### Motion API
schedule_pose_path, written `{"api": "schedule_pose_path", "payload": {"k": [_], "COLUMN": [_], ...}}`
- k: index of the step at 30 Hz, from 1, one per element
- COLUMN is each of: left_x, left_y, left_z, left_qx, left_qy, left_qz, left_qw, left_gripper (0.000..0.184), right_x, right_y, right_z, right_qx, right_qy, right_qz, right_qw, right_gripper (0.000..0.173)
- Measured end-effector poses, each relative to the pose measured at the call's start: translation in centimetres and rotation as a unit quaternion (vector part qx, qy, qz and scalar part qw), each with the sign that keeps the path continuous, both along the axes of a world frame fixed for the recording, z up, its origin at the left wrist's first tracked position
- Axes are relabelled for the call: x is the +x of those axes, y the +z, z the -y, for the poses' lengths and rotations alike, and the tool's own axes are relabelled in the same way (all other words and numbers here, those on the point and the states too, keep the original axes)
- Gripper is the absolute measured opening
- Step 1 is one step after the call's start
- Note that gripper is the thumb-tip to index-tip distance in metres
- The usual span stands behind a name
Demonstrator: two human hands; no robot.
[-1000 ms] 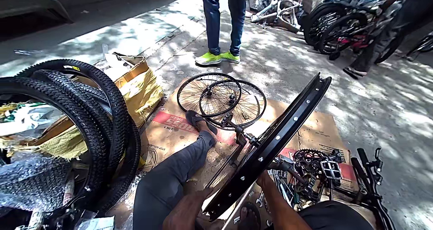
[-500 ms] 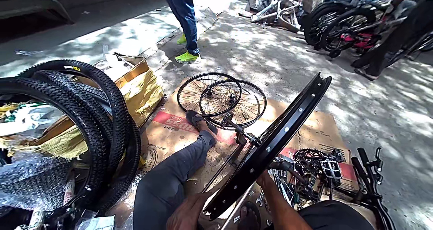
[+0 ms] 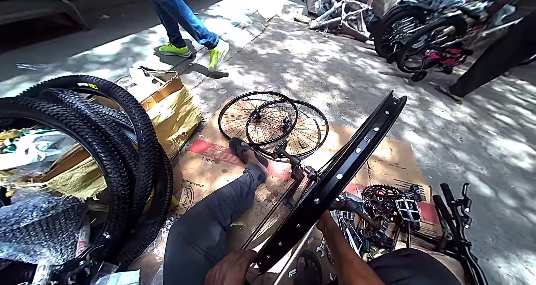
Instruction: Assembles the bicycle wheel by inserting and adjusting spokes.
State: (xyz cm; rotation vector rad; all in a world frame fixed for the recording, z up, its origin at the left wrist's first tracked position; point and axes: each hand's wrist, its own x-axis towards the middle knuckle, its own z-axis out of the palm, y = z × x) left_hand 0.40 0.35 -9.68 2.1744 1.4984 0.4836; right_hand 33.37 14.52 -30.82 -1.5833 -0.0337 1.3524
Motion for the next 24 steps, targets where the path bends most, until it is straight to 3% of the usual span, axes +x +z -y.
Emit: {"api": "schedule_pose_path", "payload": {"k": [3,6,8,10,13,19,24], "left_x": [0.0,0.0,-0.1,-0.2,-0.3,-0.2,-0.1], "left_y": [1.9,3.1,2.5,1.1,-1.0,-2.1,-2.5], "left_z": [0.1,-0.7,-0.7,-0.6,-0.4,0.0,0.2], "left_qx": [0.149,0.187,0.139,0.042,-0.057,-0.002,0.043], "left_qy": [0.026,0.005,0.008,0.011,0.006,0.000,0.007], "left_qz": [0.216,0.337,0.296,0.164,0.045,0.064,0.122], "left_qw": [0.965,0.923,0.945,0.985,0.997,0.998,0.992], "left_gripper": [0.034,0.065,0.076,0.075,0.068,0.040,0.038], "right_x": [0.1,0.4,0.4,0.2,0.3,0.3,0.4], "right_y": [-0.1,-0.4,-0.4,-0.3,-0.3,-0.3,-0.3], "right_z": [-0.1,0.0,-0.1,-0.2,0.0,0.1,0.2], "right_qx": [0.002,0.002,0.005,0.004,0.003,-0.005,-0.002], "right_qy": [0.002,0.009,0.006,-0.001,-0.001,-0.001,0.003], "right_qz": [0.002,0.006,0.001,0.001,-0.001,0.005,0.003], "right_qw": [1.000,1.000,1.000,1.000,1.000,1.000,1.000], "right_gripper": [0.041,0.033,0.037,0.041,0.042,0.040,0.042]}}
